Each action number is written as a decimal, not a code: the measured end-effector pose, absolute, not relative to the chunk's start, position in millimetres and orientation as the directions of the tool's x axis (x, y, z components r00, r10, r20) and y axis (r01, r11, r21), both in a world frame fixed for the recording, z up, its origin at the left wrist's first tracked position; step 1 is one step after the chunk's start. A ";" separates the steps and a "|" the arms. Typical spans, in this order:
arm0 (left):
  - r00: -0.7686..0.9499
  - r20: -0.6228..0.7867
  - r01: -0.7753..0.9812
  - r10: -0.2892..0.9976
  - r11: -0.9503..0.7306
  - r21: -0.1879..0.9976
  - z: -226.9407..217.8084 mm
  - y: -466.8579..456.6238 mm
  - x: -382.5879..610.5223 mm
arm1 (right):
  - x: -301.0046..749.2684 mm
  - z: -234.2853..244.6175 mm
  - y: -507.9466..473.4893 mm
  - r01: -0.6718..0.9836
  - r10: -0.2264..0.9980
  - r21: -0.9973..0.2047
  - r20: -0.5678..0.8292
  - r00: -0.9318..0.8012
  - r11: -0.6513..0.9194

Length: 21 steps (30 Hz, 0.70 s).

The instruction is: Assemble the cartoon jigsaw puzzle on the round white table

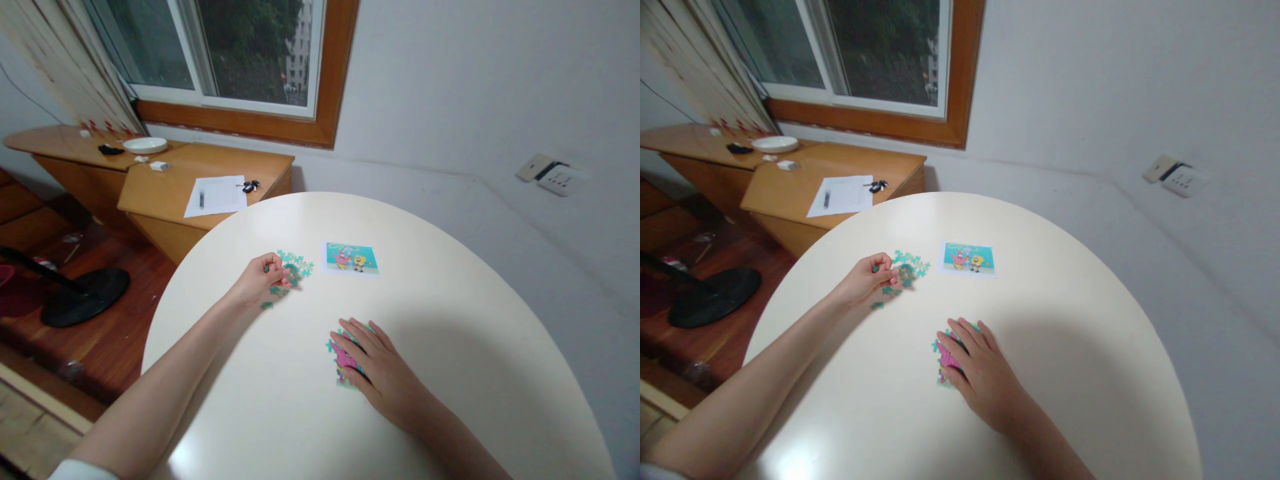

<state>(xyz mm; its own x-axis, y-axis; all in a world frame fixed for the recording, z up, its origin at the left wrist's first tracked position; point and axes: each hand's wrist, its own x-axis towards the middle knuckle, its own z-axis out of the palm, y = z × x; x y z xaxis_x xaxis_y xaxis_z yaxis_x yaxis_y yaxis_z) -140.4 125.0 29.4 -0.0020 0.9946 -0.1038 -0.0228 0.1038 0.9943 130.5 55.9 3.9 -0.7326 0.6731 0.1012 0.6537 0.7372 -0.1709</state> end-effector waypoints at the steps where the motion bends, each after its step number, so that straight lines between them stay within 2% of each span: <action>1: 0.025 -0.125 -0.040 0.992 0.126 0.991 30.1 124.6 -140.9 | 130.6 3.7 56.0 0.653 0.672 -0.171 0.104 -0.733 0.738; 7: 0.159 -0.221 -0.083 0.962 0.236 0.968 32.1 122.3 -141.0 | 130.0 3.1 55.9 0.653 0.672 -0.170 0.109 -0.732 0.738; 21: 0.249 -0.297 -0.085 0.922 0.327 0.941 41.4 115.7 -137.6 | 127.9 7.8 56.5 0.657 0.674 -0.168 0.072 -0.735 0.735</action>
